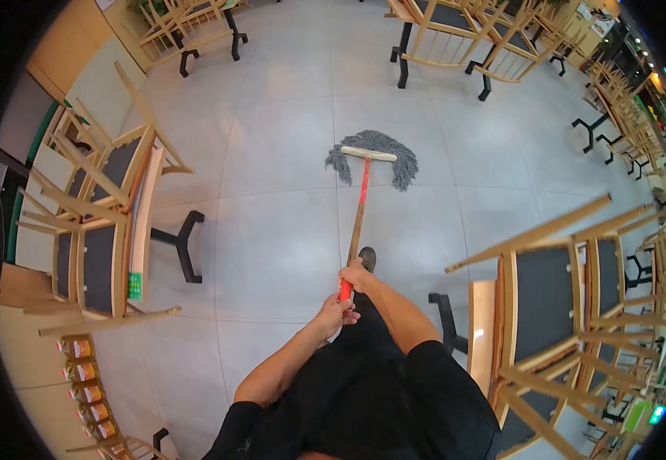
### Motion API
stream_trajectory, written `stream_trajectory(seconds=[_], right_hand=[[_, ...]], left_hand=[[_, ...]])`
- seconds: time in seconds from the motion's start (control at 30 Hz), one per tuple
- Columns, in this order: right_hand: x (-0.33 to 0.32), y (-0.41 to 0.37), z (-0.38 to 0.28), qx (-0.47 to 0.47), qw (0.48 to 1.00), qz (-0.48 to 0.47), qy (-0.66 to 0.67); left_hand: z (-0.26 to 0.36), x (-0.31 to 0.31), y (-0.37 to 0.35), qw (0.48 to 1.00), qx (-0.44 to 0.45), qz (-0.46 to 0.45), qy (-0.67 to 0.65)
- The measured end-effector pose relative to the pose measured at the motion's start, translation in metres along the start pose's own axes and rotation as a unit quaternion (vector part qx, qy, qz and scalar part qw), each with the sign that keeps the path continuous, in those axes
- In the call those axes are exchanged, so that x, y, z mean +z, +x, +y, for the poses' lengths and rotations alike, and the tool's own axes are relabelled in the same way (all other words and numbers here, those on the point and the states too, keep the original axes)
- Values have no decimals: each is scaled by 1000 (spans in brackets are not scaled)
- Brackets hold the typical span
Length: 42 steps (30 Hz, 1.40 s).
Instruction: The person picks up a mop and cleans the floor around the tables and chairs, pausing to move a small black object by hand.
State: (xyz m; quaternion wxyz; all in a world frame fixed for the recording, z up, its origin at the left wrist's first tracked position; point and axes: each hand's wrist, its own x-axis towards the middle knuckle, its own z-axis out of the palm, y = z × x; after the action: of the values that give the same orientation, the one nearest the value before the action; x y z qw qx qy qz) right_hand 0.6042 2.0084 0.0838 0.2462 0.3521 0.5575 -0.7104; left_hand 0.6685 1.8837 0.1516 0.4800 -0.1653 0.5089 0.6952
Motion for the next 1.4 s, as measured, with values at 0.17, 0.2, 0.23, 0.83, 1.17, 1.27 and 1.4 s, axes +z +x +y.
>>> stream_trajectory(seconds=[0.17,0.2,0.23,0.83,1.17,1.27,1.4], right_hand=[[-21,79,-93,-22,999,-18,39],[-25,86,-113,-21,999,-7,31],[-30,93,-136,-21,999,8,23],[-103,315,-473,-17,993,-112,6],[-99,404,-657,-20,997,-68,-39],[-106,447,-694,-14,997,-71,-33],[-117,510,-744,5,995,-99,-4]], left_hand=[[93,12,79,1000,2,11,-9],[110,17,92,1000,5,11,-20],[129,24,105,1000,7,7,-29],[440,75,342,980,53,-12,-192],[618,79,449,983,29,-15,-181],[661,78,487,981,29,-8,-190],[726,78,542,987,0,30,-160]])
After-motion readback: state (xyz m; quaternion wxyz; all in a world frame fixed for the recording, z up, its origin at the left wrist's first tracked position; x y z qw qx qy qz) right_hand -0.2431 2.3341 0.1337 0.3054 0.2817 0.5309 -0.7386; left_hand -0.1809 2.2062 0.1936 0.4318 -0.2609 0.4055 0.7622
